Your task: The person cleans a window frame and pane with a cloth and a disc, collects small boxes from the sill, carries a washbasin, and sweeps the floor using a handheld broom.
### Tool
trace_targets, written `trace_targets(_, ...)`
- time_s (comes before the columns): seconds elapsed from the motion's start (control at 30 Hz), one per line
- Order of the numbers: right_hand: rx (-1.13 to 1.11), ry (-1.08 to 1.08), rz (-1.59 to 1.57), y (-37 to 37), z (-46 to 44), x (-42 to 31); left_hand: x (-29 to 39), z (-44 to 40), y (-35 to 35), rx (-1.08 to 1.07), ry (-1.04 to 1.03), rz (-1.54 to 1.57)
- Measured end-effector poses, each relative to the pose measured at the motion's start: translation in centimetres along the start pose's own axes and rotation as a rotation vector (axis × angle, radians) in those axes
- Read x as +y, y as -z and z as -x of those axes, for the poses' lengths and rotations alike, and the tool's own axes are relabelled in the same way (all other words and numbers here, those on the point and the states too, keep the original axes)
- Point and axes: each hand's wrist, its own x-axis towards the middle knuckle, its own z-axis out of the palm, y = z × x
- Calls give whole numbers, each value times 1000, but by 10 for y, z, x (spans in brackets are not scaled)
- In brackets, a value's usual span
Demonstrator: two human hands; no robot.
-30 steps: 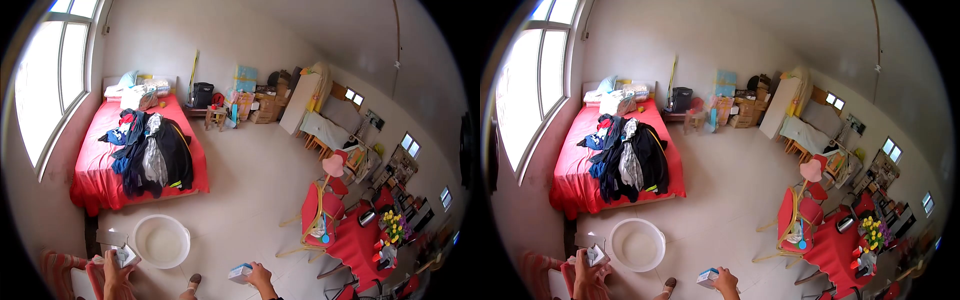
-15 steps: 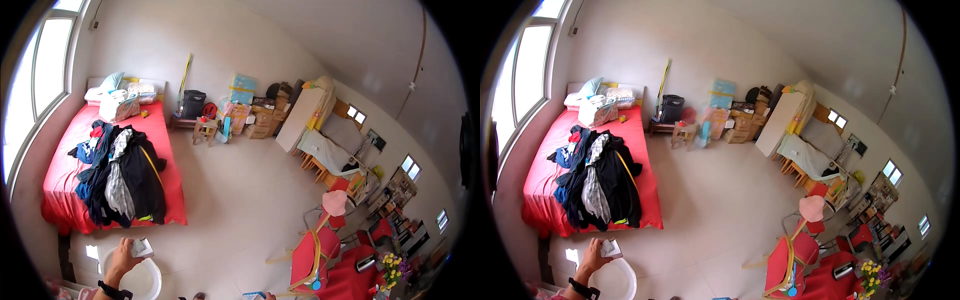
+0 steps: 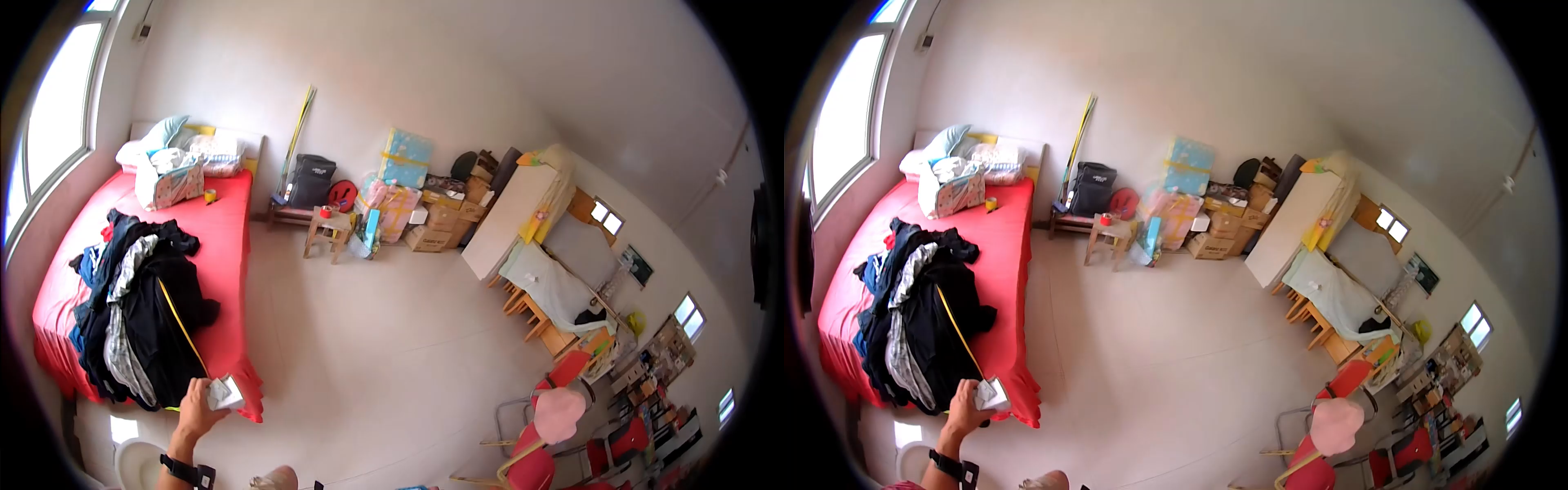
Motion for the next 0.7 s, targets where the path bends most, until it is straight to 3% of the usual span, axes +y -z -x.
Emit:
trace_targets(0.1, 116, 202, 4, 7, -92, -9, 5, -45, -28, 43, 43, 16)
trace_targets(0.23, 173, 229, -51, 27, -198, -53, 5, -116, -74, 70, 127, 5)
trace_targets(0.27, 68, 200, -140, 28, -232, -55, 0, -137, -89, 65, 138, -16)
trace_targets(0.43, 99, 197, -3, 38, -365, -79, 34, -252, -144, 87, 193, -36)
trace_targets(0.6, 27, 64, 24, 42, -477, -114, 70, -367, -189, 50, 119, -61)
trace_targets(0.7, 88, 162, -34, 42, -548, -131, 90, -438, -224, 29, 114, -72)
